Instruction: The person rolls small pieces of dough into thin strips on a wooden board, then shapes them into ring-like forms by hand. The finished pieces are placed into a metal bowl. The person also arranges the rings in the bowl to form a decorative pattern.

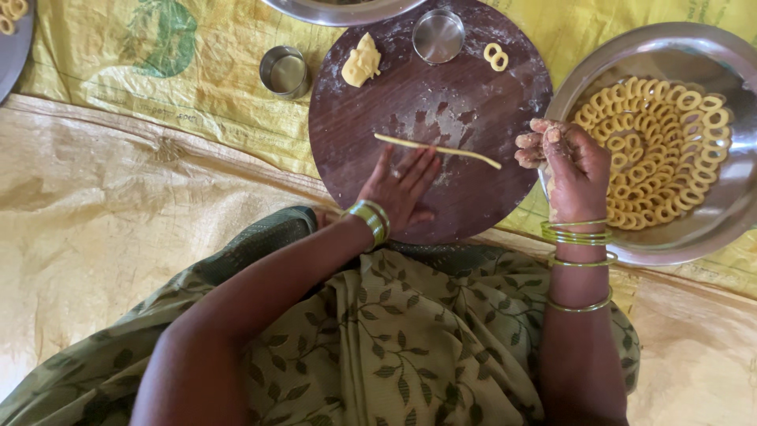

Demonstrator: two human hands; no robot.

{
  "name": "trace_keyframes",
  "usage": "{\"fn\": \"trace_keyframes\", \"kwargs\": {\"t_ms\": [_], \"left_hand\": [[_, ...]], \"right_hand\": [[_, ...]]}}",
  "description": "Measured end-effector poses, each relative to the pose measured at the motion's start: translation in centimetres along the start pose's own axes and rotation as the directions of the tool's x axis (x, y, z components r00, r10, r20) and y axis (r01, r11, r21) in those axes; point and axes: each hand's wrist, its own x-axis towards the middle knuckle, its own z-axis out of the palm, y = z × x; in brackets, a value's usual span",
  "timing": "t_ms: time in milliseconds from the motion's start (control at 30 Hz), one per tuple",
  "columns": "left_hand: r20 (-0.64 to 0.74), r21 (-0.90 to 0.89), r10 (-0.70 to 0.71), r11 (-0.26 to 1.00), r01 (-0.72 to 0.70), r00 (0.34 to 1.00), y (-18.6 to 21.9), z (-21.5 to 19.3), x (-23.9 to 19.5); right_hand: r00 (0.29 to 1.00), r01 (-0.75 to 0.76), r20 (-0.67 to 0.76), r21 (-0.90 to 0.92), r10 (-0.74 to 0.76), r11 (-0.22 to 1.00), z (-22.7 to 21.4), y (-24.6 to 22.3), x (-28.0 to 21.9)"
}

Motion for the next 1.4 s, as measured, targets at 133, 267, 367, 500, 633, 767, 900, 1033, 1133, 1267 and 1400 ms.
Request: {"fn": "trace_keyframes", "kwargs": {"t_ms": [133, 267, 367, 500, 633, 767, 900, 1033, 1133, 1267, 1400], "left_hand": [[-0.032, -0.028, -0.008, 1.000, 0.007, 0.999, 0.9, 2.4, -2.4], [-0.043, -0.060, -0.050, 0.997, 0.048, 0.998, 0.5, 2.7, -2.2], [-0.057, -0.084, -0.097, 0.992, 0.092, 0.994, -0.6, 1.5, -0.7], [-0.076, -0.101, -0.187, 0.979, 0.179, 0.980, -2.5, -0.6, 1.6], [-0.077, -0.107, -0.265, 0.961, 0.256, 0.961, -3.3, -0.8, 2.2], [-0.040, -0.134, -0.235, 0.964, 0.228, 0.971, -1.5, 0.9, 0.1], [-0.062, -0.196, -0.258, 0.950, 0.242, 0.964, -0.7, 2.4, -1.6], [-0.072, -0.223, -0.286, 0.938, 0.264, 0.955, -1.7, 2.1, 0.0], [-0.116, -0.200, -0.326, 0.933, 0.299, 0.938, -2.4, 1.0, 1.7], [-0.132, -0.092, -0.297, 0.954, 0.287, 0.946, -3.1, -0.3, 2.5], [-0.050, -0.084, -0.225, 0.972, 0.220, 0.973, -2.2, 0.5, 0.8]], "right_hand": [[1.000, -0.018, 0.005, 0.055, 0.018, 0.998, 0.0, 0.3, -0.1], [1.000, 0.007, 0.006, 0.050, -0.007, 0.999, -0.2, 0.5, -0.1], [1.000, -0.001, 0.003, 0.029, 0.001, 1.000, -0.3, 0.6, -0.1], [1.000, 0.001, 0.003, -0.027, -0.001, 1.000, -0.5, 0.5, -0.2], [1.000, 0.024, -0.011, 0.054, -0.024, 0.998, -0.7, 0.4, -0.3], [1.000, 0.024, -0.018, 0.055, -0.023, 0.998, -0.8, 0.5, -0.5], [1.000, -0.007, -0.002, 0.048, 0.007, 0.999, -0.7, 0.4, -0.2], [1.000, -0.015, 0.007, 0.033, 0.014, 0.999, -0.5, 0.5, -0.2], [1.000, -0.022, -0.009, 0.002, 0.022, 1.000, -0.3, 0.4, -0.3], [1.000, -0.003, -0.029, 0.019, 0.004, 1.000, -0.3, 0.2, -0.6], [0.999, -0.023, -0.029, 0.008, 0.023, 1.000, -0.5, 0.2, -0.4]]}}
